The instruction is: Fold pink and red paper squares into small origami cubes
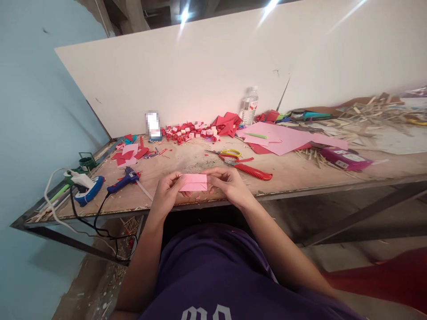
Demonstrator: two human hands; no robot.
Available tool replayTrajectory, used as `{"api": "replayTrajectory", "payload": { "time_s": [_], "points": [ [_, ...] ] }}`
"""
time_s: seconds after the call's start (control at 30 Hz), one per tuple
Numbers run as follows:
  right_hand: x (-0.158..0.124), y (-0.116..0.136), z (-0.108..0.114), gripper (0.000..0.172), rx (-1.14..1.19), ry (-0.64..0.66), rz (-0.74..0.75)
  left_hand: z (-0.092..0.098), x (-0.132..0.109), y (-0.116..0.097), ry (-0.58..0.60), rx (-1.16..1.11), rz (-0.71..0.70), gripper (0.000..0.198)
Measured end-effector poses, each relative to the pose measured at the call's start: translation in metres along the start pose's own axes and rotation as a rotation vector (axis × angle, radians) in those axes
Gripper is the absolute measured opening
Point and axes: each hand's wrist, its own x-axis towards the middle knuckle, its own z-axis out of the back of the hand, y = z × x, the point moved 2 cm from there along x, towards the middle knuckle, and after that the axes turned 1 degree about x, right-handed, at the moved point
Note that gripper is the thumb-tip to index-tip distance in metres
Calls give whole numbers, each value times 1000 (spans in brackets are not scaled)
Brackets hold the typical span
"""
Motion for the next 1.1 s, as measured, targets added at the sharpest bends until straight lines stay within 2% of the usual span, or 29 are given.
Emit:
{"api": "replayTrajectory", "payload": {
  "time_s": [0.2, 0.53, 0.67, 0.77, 0.87, 1.0, 1.1],
  "points": [
    [-1, 0, 1, 22, -97, -21, 34, -2, -3, -7, 18, 45, 14, 36],
    [-1, 1, 1, 25, -75, -74, 37, 0, -1, 3, -7, -4, 22, 34],
    [0, 0, 0, 27, -19, -24, -4, -1, -1, -1, -23, 42, -5, 36],
    [0, 1, 0, 36, 12, -7, -23, -2, -2, -3, -25, 49, -15, 35],
    [0, 0, 1, 45, -58, 21, -29, -2, -3, -3, -5, 69, -22, 34],
    [1, -3, 2, 43, -173, 54, -5, -2, -3, 0, 47, 97, -30, 33],
    [2, -4, 3, 41, -195, 42, 37, -1, -2, 3, 25, 140, -43, 34]
  ]
}}
